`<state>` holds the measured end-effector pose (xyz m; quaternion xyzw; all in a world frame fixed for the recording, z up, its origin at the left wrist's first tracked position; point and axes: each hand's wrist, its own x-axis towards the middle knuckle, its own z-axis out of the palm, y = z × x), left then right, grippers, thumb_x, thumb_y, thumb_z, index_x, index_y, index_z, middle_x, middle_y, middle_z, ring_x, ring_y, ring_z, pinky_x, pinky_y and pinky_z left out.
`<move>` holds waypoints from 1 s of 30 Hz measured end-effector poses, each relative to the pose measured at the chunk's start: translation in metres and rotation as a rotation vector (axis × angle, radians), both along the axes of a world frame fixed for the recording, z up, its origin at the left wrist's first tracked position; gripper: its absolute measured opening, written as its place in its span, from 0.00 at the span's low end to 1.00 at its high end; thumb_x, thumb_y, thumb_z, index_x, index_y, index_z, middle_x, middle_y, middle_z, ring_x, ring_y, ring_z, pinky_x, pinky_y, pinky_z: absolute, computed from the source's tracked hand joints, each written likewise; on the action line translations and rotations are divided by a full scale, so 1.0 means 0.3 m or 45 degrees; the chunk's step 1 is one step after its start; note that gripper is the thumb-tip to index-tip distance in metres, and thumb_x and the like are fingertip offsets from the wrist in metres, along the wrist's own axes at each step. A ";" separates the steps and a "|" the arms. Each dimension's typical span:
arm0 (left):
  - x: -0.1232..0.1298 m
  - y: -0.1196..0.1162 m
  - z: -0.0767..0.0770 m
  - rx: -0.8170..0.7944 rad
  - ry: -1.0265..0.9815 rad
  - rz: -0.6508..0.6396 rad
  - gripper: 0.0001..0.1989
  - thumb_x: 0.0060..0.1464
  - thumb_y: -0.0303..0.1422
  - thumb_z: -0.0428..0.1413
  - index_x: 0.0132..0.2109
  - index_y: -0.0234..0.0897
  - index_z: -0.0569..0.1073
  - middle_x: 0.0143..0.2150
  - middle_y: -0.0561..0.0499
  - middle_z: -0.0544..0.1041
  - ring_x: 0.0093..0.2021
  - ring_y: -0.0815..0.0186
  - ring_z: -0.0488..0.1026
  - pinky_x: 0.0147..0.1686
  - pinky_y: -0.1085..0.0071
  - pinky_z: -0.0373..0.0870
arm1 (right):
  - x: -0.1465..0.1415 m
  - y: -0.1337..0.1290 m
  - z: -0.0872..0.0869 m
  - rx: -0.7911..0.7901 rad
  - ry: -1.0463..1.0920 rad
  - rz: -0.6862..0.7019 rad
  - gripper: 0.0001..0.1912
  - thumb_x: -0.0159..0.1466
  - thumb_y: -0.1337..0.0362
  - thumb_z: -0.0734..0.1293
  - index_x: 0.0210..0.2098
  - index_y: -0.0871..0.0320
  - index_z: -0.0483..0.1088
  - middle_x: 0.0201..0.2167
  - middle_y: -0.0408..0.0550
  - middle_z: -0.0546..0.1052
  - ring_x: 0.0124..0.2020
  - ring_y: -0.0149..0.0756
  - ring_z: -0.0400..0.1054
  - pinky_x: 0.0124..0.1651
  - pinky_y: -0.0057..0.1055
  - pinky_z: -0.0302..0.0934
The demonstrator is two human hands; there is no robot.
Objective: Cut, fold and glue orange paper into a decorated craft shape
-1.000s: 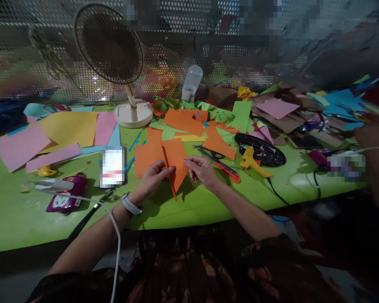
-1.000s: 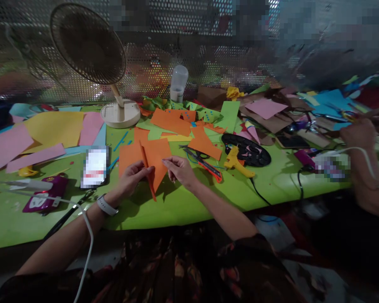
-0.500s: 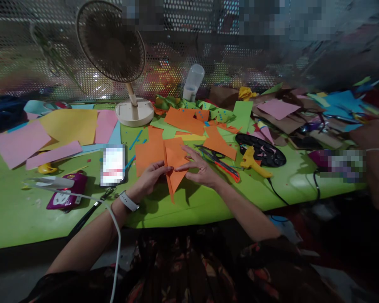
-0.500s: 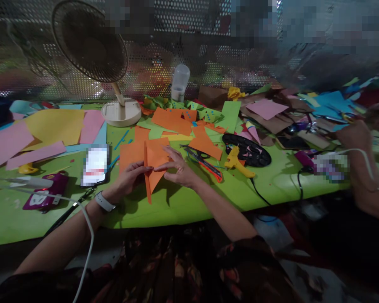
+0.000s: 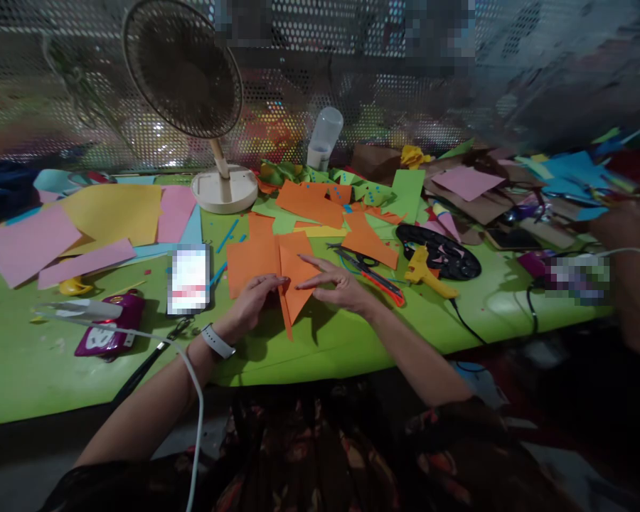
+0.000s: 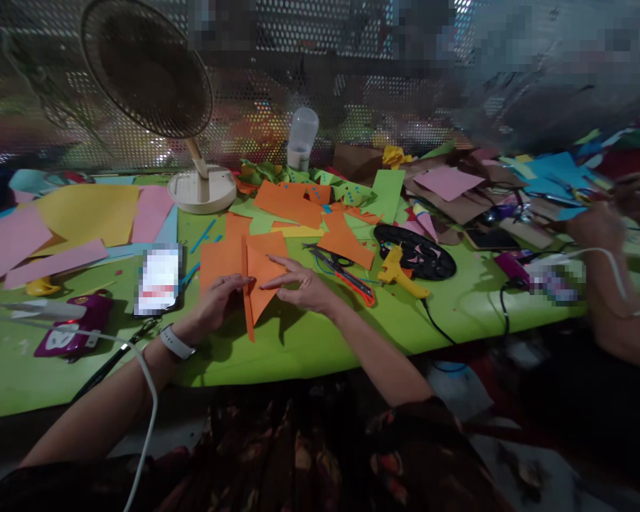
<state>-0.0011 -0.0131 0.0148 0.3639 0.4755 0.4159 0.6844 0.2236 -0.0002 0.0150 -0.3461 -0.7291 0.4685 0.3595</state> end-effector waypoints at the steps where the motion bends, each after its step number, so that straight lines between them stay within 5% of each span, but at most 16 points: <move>1: -0.001 0.001 -0.001 -0.015 0.001 0.008 0.12 0.44 0.37 0.67 0.24 0.37 0.74 0.22 0.55 0.70 0.23 0.71 0.67 0.23 0.74 0.66 | 0.001 -0.001 0.002 -0.025 -0.013 -0.010 0.17 0.58 0.70 0.70 0.44 0.46 0.81 0.64 0.46 0.70 0.69 0.42 0.57 0.70 0.48 0.50; 7: 0.001 -0.001 0.008 -0.036 0.001 -0.049 0.13 0.42 0.40 0.69 0.26 0.37 0.76 0.24 0.53 0.73 0.25 0.67 0.70 0.28 0.71 0.70 | -0.004 -0.011 0.023 -0.054 -0.076 -0.025 0.15 0.59 0.66 0.70 0.45 0.52 0.81 0.47 0.50 0.82 0.51 0.42 0.75 0.59 0.46 0.64; 16: -0.007 -0.002 -0.013 0.009 -0.002 -0.075 0.13 0.45 0.38 0.67 0.26 0.36 0.73 0.25 0.54 0.72 0.26 0.68 0.70 0.27 0.73 0.71 | 0.006 0.007 0.005 -0.039 0.018 -0.061 0.15 0.58 0.62 0.72 0.45 0.52 0.81 0.46 0.48 0.82 0.49 0.40 0.76 0.56 0.40 0.66; 19: -0.003 -0.003 -0.013 0.090 -0.012 -0.026 0.10 0.47 0.36 0.66 0.34 0.36 0.75 0.27 0.55 0.73 0.26 0.70 0.71 0.27 0.75 0.71 | 0.009 0.014 -0.004 -0.023 0.061 -0.064 0.12 0.60 0.60 0.72 0.43 0.51 0.82 0.43 0.48 0.83 0.45 0.38 0.76 0.52 0.38 0.69; 24: -0.023 0.006 -0.009 0.572 0.008 0.063 0.25 0.52 0.31 0.60 0.58 0.42 0.72 0.36 0.52 0.79 0.31 0.69 0.76 0.32 0.73 0.75 | 0.011 0.015 -0.012 0.065 0.171 -0.121 0.10 0.62 0.58 0.72 0.43 0.49 0.82 0.39 0.47 0.83 0.39 0.36 0.76 0.42 0.35 0.71; 28: -0.044 0.011 -0.013 1.036 0.212 -0.221 0.22 0.54 0.28 0.60 0.56 0.42 0.76 0.51 0.43 0.79 0.49 0.60 0.77 0.43 0.68 0.77 | 0.007 0.005 0.001 0.099 0.227 -0.160 0.09 0.62 0.59 0.72 0.43 0.47 0.82 0.39 0.46 0.84 0.39 0.36 0.76 0.42 0.35 0.71; 30: -0.045 0.010 -0.020 1.179 0.321 -0.245 0.18 0.53 0.29 0.62 0.52 0.42 0.79 0.51 0.43 0.80 0.50 0.60 0.77 0.44 0.68 0.77 | 0.003 0.001 0.005 0.111 0.232 -0.131 0.09 0.62 0.60 0.72 0.43 0.46 0.81 0.39 0.46 0.84 0.39 0.36 0.77 0.43 0.35 0.71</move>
